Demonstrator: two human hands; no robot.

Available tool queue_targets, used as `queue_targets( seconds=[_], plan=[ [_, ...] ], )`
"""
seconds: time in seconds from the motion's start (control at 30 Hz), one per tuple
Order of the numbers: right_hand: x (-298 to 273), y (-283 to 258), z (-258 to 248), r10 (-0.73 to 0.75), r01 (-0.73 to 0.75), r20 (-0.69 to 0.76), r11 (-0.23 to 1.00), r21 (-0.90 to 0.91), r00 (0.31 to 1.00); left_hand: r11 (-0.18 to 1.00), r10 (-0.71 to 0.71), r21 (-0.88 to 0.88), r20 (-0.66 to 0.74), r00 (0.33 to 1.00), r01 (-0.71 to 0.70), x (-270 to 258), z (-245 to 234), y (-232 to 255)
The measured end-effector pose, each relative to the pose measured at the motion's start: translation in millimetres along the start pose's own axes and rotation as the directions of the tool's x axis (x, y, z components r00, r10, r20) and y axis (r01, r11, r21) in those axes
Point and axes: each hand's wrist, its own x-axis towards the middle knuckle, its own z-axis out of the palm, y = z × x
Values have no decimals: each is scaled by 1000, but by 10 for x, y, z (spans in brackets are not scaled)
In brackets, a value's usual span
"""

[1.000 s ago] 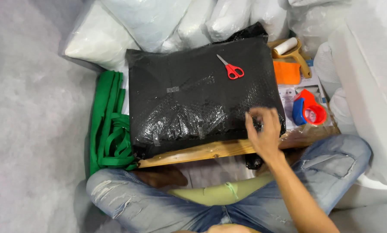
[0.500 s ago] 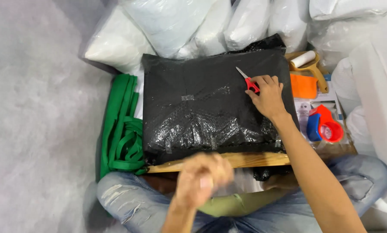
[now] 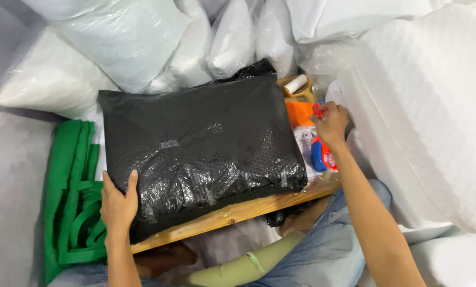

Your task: Wrapping a large item in black bubble wrap and securing it with red tape using a dispenser and scissors.

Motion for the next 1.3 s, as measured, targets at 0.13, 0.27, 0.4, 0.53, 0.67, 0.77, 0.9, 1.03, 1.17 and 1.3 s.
queue_targets(
  seconds=[0.13, 0.27, 0.4, 0.53, 0.67, 0.77, 0.9, 1.03, 1.17, 1.3],
  plan=[
    [-99, -250, 58, 37, -30, 129, 998, -59, 991, 999, 7, 36, -19, 1000, -6, 48, 63, -23],
    [-150, -339, 137, -7, 81, 280, 963, -256, 960, 998, 58, 38, -32, 998, -57, -29, 18, -7],
    [-221, -372, 129, -146, 220, 250, 927, -303, 957, 1000, 25, -4, 4, 1000, -25, -44, -42, 50],
    [-628, -988, -481, -193, 198, -45, 956, 216, 980, 970, -8, -242, 51, 999, 20, 45, -184, 18],
    [-890, -1394, -883, 291, -461, 468, 834, 304, 834, 856, -86, -486, 203, 975, 177, 263, -321, -138],
    [-963, -1621, -1039, 314, -635, 683, 719, 283, 660, 810, -99, -526, 314, 944, 259, 173, -403, -30],
    [-1062, -1816, -1096, 283, -725, 745, 584, 366, 604, 780, -43, -569, 367, 929, 261, 16, -417, 42],
    [-1059, -1727, -1116, 214, -618, 700, 681, 393, 681, 753, -57, -604, 335, 941, 261, -197, -549, 111],
    [-1076, -1768, -1352, 225, -616, 696, 691, 378, 681, 688, -79, -673, 300, 951, 270, -579, -610, -1],
    [-829, -1635, -1441, 144, -517, 678, 763, 387, 721, 517, -136, -824, 189, 973, 232, -1072, -379, -289]
  ],
)
